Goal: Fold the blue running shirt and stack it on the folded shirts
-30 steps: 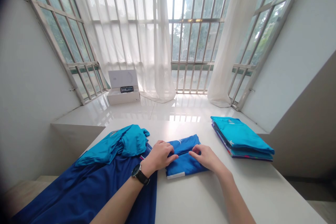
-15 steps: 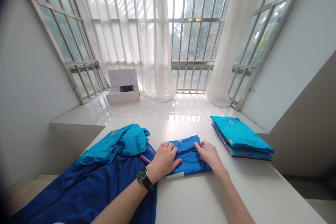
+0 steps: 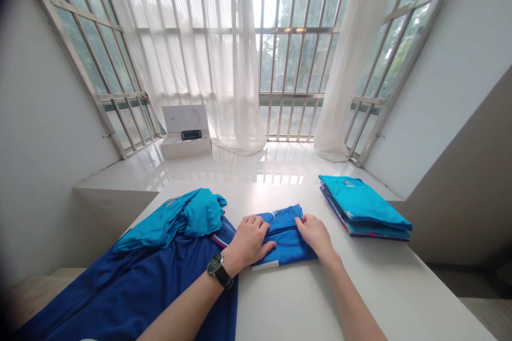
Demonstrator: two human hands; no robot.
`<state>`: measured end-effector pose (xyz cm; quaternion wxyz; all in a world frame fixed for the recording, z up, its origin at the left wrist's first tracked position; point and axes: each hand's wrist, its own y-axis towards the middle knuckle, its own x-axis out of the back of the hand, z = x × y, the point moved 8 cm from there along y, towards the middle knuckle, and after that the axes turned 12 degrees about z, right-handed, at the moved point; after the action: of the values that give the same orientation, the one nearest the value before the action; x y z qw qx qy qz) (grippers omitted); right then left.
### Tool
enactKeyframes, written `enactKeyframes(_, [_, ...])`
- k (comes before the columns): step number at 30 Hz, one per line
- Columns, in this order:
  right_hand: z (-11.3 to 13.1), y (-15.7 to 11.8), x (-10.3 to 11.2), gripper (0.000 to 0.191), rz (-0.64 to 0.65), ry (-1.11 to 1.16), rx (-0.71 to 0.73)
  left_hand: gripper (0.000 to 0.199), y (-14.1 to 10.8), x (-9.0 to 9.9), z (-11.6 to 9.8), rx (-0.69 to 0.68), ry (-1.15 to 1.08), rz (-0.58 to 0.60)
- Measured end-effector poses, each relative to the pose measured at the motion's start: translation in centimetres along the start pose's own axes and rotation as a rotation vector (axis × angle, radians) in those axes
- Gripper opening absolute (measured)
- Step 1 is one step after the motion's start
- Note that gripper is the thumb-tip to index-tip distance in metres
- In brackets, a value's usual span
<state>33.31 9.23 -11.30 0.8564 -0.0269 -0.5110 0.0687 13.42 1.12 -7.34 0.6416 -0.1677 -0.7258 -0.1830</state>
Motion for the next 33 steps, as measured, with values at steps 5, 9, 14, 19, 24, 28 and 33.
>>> enactKeyframes(5, [-0.5, -0.1, -0.5, 0.034, 0.1, 0.158, -0.034, 0.045, 0.0, 0.0, 0.1, 0.011, 0.001, 0.002])
enactKeyframes(9, [-0.2, -0.3, 0.2, 0.032, 0.063, -0.044, -0.056, 0.044, -0.1, 0.2, 0.2, 0.017, 0.004, -0.003])
enactKeyframes(14, [-0.2, -0.5, 0.3, 0.031, 0.075, -0.198, -0.099, 0.036, -0.1, 0.3, 0.1, 0.019, 0.018, -0.006])
enactKeyframes(19, [-0.2, -1.0, 0.8, 0.021, 0.033, -0.197, -0.127, 0.021, 0.2, 0.4, 0.6, 0.013, -0.003, 0.014])
enactKeyframes(24, [2.7, -1.8, 0.9, 0.008, 0.004, -0.221, 0.051, 0.015, 0.5, 0.3, 1.2, -0.007, -0.051, 0.015])
enactKeyframes(28, [6.3, -2.9, -0.3, 0.019, 0.018, -0.141, 0.355, 0.011, 0.7, -0.1, 1.4, -0.023, -0.063, 0.002])
enactKeyframes(33, [7.3, -3.3, -2.1, 0.025, 0.128, -0.053, 0.499, 0.01, 0.8, -0.2, 1.9, -0.024, -0.092, -0.01])
